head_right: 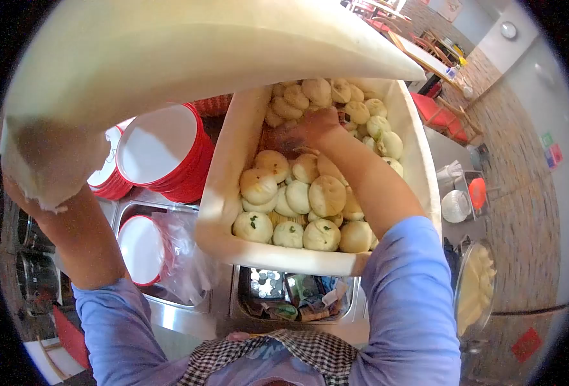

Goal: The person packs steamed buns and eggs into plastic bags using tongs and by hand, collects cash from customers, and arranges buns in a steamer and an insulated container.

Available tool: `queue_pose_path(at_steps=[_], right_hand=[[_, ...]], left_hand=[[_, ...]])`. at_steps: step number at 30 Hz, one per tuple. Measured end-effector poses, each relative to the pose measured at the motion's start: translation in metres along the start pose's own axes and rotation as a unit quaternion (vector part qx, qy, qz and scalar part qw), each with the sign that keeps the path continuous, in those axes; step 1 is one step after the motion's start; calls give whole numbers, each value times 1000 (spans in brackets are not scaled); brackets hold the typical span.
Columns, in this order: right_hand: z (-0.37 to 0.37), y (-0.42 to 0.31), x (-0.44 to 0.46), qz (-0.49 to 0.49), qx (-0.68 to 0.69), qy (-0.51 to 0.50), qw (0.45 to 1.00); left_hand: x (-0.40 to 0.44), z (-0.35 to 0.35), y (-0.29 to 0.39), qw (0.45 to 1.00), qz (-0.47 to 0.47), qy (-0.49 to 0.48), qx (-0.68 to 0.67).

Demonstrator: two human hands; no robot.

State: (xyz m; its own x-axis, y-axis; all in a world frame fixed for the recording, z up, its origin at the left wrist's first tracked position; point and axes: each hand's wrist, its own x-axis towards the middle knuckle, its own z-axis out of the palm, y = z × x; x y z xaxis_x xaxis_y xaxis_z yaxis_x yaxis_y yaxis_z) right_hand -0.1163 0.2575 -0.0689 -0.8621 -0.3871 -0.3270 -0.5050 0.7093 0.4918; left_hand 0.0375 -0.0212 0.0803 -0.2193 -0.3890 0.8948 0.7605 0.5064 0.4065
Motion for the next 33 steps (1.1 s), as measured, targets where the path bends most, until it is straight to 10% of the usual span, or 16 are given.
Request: queue_pose_path(at_steps=[12,20,25,30,33], right_hand=[[8,16,-44,51,77,117,989],[72,34,-317,250,167,238,924],[196,-35,-522,418,403,249,775],[291,-161,-709,577,521,200,596],[329,-232,-801,600,611,235,461]], left_hand=[[-17,30,27,999,-42,1,-8],[-123,52,74,984,-67,-165,-24],[-229,89,123,924,-181,-337,17],[-292,116,186,923,94,-373,-13],[-351,136,270,909,40,-394,-126]])
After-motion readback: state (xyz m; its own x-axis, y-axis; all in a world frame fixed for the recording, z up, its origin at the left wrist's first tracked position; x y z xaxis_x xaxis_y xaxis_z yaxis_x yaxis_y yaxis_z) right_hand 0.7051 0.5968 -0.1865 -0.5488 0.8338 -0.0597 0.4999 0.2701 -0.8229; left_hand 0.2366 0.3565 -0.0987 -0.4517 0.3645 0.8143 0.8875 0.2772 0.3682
